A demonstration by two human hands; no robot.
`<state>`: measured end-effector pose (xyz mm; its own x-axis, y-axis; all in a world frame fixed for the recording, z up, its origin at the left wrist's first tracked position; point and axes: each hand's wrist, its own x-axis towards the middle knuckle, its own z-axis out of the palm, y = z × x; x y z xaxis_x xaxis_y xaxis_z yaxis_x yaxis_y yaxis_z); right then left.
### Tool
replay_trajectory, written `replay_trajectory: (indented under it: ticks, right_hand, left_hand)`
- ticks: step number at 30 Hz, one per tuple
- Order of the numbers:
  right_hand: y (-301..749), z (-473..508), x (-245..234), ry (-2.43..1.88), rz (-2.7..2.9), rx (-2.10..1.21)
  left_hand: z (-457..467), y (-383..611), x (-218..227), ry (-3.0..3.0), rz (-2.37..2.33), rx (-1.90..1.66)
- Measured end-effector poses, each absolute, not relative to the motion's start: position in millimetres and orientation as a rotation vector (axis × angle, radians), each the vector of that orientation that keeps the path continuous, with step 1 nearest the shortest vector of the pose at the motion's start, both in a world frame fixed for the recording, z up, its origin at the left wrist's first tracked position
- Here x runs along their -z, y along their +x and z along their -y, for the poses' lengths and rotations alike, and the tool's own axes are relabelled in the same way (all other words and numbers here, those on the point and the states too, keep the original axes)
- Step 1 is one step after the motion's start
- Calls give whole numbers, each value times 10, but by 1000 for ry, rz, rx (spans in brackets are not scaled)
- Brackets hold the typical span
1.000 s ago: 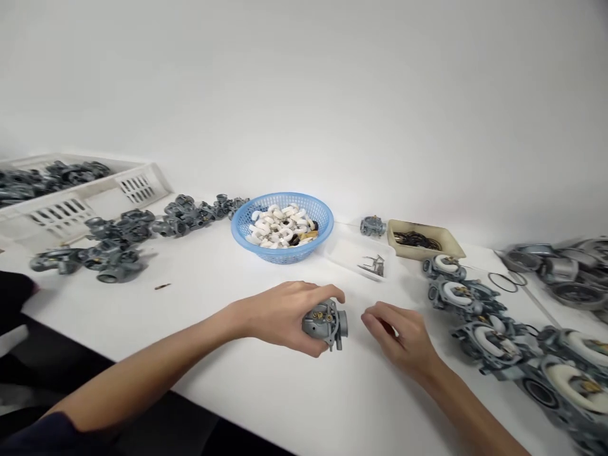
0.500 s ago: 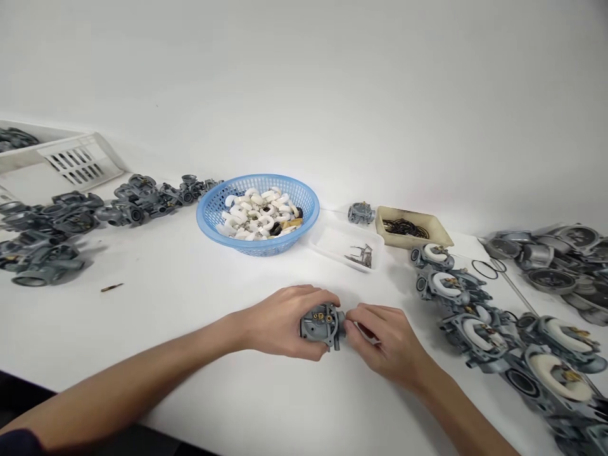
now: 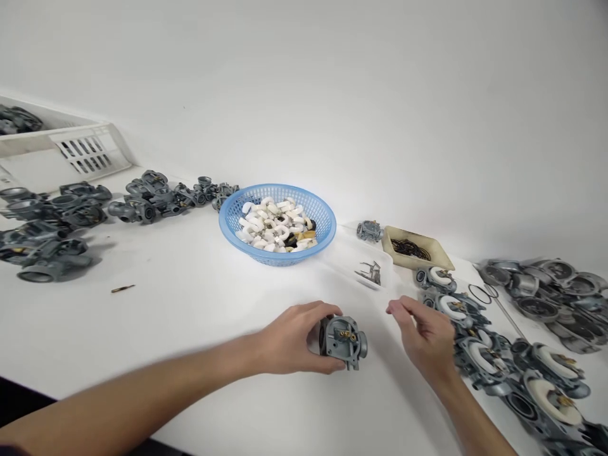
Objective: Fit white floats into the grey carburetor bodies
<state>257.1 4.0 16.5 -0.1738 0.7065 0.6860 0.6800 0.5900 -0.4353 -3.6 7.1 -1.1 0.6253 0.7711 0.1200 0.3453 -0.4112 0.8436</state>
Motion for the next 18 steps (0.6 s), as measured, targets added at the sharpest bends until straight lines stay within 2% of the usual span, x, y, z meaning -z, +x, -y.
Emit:
replay_trajectory:
  ticks: [5,9,14,18]
  right_hand:
    - [1999,-333,-711,-1023,2081,-51]
    - [1287,-936,-1046,-1151,2531,-6]
    - [647,-1724,-1078,-1364,2862,-128]
    - [476,-1947,-935,-1477,3065,-270]
  left_hand:
    - [-85,-60,69,2065,-807,-678]
    - [-90,-74,56,2082,-799,-665]
    - [-99,-89,52,2111,-791,-658]
    - [-113,-95,82,2127,-780,-657]
